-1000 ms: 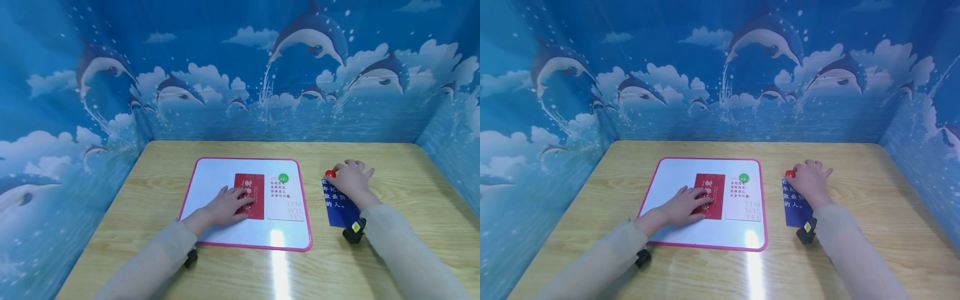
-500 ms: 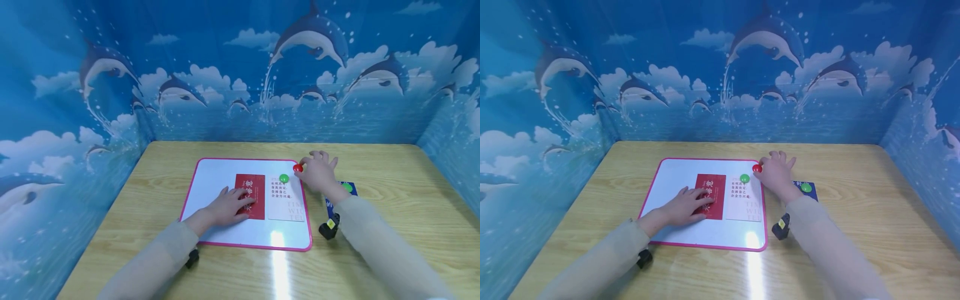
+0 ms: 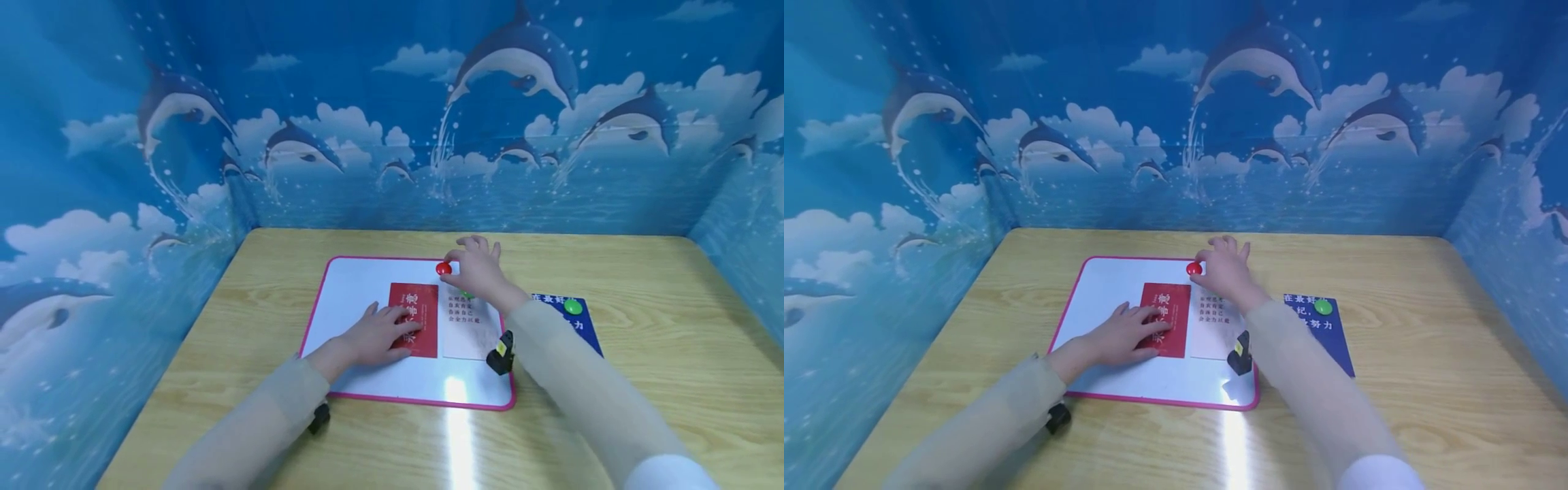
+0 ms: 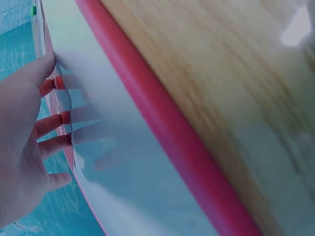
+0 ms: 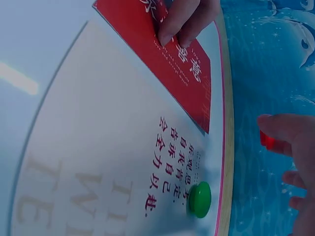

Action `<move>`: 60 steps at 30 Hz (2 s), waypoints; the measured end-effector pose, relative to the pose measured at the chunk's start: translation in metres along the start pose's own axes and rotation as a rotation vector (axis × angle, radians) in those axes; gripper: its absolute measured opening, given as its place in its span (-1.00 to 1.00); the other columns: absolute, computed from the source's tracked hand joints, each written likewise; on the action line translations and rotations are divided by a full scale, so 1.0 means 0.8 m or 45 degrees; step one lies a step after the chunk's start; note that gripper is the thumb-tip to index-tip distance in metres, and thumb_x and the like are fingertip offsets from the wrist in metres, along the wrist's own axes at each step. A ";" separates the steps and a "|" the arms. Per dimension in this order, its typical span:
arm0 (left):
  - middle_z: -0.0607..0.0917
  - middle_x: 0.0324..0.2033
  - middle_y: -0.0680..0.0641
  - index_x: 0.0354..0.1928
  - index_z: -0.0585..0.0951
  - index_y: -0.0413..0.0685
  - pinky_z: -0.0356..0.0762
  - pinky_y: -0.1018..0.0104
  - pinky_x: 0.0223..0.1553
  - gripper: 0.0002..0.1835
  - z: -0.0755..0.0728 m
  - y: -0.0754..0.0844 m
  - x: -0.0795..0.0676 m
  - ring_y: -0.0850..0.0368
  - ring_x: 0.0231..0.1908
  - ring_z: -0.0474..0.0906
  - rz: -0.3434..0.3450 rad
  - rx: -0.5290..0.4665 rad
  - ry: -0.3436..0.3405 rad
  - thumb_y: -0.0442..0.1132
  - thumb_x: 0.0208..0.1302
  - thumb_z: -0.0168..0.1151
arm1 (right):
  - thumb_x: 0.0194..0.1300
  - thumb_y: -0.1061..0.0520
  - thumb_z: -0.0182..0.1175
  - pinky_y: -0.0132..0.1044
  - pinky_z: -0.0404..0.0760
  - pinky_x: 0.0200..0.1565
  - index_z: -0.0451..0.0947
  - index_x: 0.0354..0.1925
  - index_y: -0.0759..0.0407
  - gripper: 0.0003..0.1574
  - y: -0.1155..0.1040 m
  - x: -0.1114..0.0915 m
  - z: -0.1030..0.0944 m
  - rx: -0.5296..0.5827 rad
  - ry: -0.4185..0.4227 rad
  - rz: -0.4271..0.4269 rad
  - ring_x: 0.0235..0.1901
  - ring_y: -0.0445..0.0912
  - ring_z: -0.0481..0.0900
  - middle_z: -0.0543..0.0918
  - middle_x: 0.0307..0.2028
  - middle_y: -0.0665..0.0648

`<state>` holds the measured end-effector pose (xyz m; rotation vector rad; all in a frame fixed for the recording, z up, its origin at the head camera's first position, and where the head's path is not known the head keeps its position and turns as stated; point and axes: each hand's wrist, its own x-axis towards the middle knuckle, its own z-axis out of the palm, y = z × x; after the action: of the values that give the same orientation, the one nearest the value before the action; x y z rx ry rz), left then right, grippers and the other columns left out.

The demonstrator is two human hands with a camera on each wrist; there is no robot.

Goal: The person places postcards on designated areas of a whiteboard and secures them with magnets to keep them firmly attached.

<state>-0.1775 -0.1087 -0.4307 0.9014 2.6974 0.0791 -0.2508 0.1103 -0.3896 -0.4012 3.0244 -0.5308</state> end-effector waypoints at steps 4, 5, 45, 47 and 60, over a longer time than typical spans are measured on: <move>0.32 0.30 0.01 0.35 0.27 0.38 0.07 -0.19 0.34 -0.22 -0.002 0.001 0.000 0.09 0.33 0.18 -0.005 0.009 -0.007 0.15 0.05 0.32 | 0.12 -0.08 0.31 0.40 -0.27 0.29 0.61 -0.01 0.08 -0.53 -0.007 0.007 0.007 0.009 -0.010 -0.025 0.38 0.26 -0.04 0.26 0.32 0.29; 0.32 0.30 0.01 0.35 0.27 0.38 0.07 -0.18 0.34 -0.23 -0.002 0.001 -0.001 0.08 0.33 0.18 -0.005 0.013 -0.009 0.16 0.06 0.31 | 0.12 -0.08 0.31 0.40 -0.27 0.29 0.61 -0.01 0.07 -0.53 -0.008 0.009 0.008 0.008 -0.016 -0.027 0.38 0.25 -0.04 0.26 0.32 0.28; 0.33 0.29 0.00 0.35 0.28 0.36 0.06 -0.22 0.33 -0.26 -0.004 0.000 0.002 0.08 0.32 0.19 0.019 0.043 -0.015 0.17 0.09 0.27 | 0.16 -0.06 0.30 0.39 -0.28 0.29 0.64 -0.02 -0.02 -0.60 -0.036 0.027 0.058 -0.046 -0.142 -0.073 0.37 0.22 -0.03 0.28 0.30 0.22; 0.32 0.30 0.00 0.35 0.28 0.35 0.06 -0.22 0.34 -0.26 -0.004 0.001 0.002 0.08 0.32 0.19 0.019 0.042 -0.017 0.16 0.10 0.27 | 0.15 -0.06 0.30 0.39 -0.28 0.30 0.65 -0.02 -0.03 -0.60 -0.036 0.027 0.058 -0.047 -0.141 -0.074 0.37 0.22 -0.03 0.28 0.30 0.22; 0.33 0.30 -0.01 0.34 0.29 0.34 0.07 -0.21 0.33 -0.27 -0.007 0.004 -0.001 0.08 0.32 0.19 0.022 0.036 -0.010 0.15 0.10 0.27 | 0.16 -0.05 0.30 0.40 -0.27 0.29 0.64 -0.02 -0.02 -0.60 -0.036 0.025 0.060 -0.046 -0.148 -0.063 0.37 0.25 -0.02 0.28 0.30 0.25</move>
<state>-0.1770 -0.1065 -0.4251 0.9310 2.6902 0.0407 -0.2589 0.0630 -0.4248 -0.4918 2.9233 -0.4397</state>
